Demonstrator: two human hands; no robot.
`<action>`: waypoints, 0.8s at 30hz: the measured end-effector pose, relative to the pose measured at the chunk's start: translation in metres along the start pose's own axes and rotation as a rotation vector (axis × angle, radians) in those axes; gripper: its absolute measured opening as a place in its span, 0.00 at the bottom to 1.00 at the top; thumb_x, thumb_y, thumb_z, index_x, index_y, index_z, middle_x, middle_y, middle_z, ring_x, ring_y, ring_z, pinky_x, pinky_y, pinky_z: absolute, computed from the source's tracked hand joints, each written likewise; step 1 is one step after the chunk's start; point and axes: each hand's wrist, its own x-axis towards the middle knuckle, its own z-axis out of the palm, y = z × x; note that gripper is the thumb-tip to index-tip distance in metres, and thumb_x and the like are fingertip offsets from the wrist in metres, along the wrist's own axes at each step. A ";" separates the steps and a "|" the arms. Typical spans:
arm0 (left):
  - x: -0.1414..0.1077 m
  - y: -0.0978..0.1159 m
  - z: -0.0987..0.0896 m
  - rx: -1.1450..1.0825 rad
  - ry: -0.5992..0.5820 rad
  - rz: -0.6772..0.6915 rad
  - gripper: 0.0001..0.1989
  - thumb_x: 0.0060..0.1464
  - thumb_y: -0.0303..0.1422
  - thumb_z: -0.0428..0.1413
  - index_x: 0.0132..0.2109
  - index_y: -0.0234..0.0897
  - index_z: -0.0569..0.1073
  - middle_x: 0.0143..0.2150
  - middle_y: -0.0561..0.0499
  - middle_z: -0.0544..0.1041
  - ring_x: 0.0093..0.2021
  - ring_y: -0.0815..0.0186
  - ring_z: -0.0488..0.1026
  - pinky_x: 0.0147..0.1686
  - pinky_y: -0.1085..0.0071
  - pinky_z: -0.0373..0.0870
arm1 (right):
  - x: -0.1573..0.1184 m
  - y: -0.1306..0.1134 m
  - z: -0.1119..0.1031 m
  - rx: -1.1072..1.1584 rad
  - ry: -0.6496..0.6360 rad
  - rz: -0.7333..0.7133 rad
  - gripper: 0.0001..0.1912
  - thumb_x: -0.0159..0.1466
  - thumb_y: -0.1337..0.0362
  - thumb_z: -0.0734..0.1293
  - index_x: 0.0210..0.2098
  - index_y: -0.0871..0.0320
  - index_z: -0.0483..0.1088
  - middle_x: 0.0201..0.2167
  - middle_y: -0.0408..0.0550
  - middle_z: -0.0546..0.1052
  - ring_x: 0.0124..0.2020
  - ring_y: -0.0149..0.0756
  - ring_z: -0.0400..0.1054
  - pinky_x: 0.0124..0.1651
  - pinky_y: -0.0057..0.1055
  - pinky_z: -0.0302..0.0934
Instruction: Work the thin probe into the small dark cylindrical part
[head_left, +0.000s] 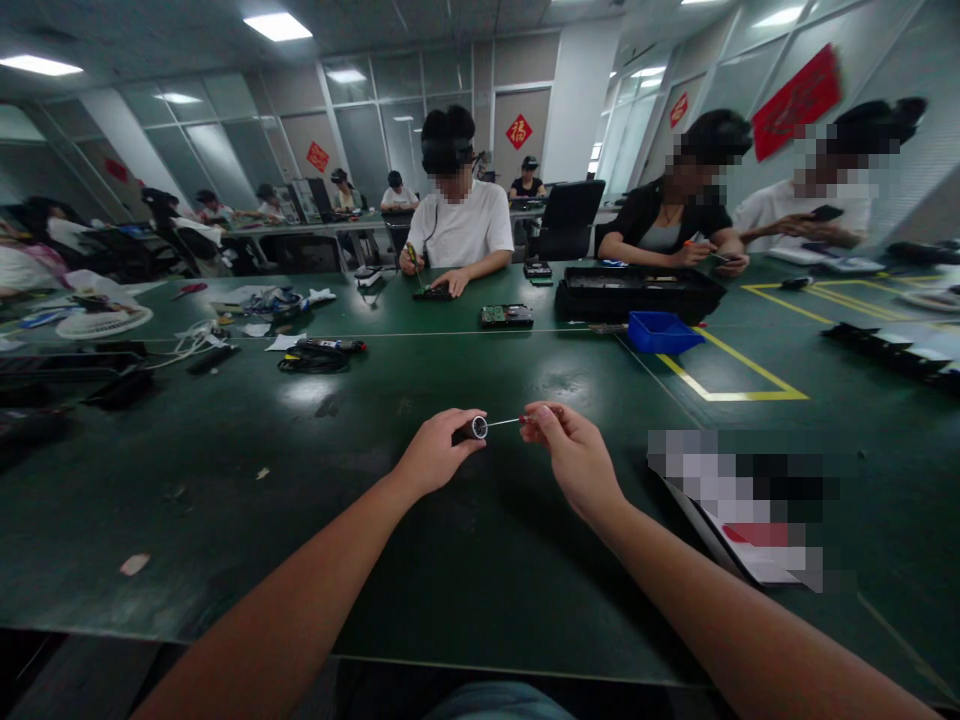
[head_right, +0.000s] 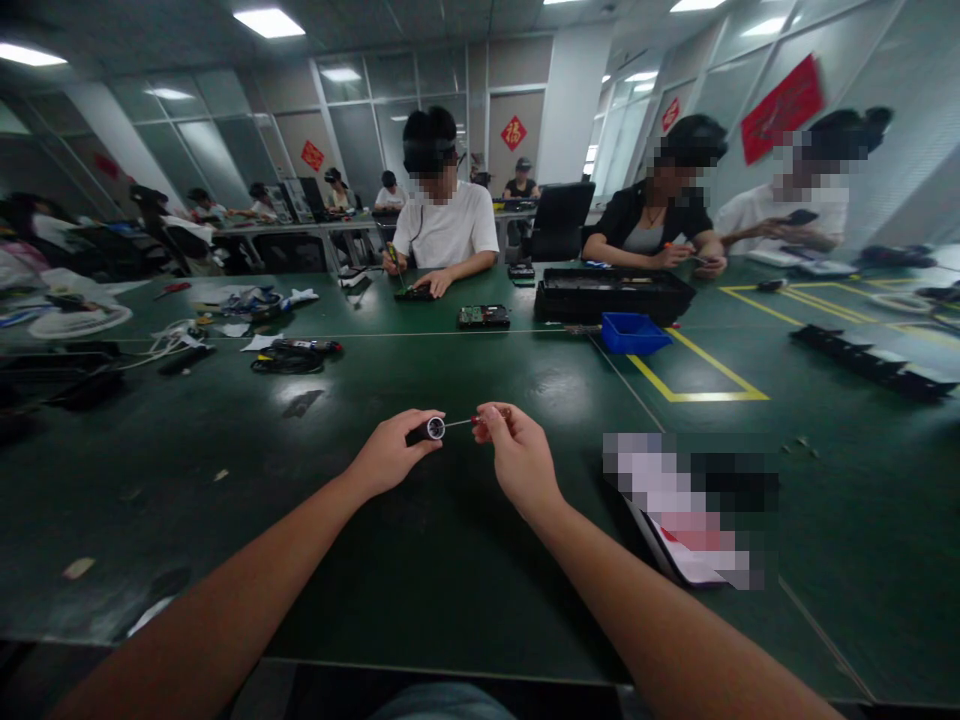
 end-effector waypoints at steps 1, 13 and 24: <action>0.001 0.000 0.000 -0.009 0.011 0.004 0.19 0.57 0.30 0.61 0.56 0.42 0.74 0.52 0.49 0.77 0.53 0.59 0.73 0.56 0.61 0.67 | 0.001 0.002 0.001 0.065 0.007 0.031 0.18 0.63 0.49 0.68 0.39 0.58 0.75 0.31 0.46 0.77 0.33 0.36 0.72 0.41 0.37 0.67; 0.006 -0.002 -0.005 0.146 -0.012 0.066 0.19 0.58 0.31 0.61 0.56 0.43 0.74 0.50 0.50 0.78 0.51 0.58 0.72 0.56 0.56 0.64 | 0.010 0.005 -0.004 0.414 0.101 0.276 0.13 0.61 0.52 0.71 0.30 0.56 0.74 0.24 0.42 0.72 0.25 0.31 0.66 0.41 0.37 0.71; 0.002 -0.001 -0.004 0.129 -0.018 0.047 0.19 0.59 0.33 0.61 0.58 0.44 0.73 0.50 0.50 0.78 0.51 0.58 0.72 0.56 0.56 0.64 | 0.006 0.009 -0.005 0.035 0.039 0.052 0.16 0.65 0.49 0.66 0.39 0.56 0.73 0.31 0.45 0.76 0.32 0.36 0.70 0.39 0.36 0.66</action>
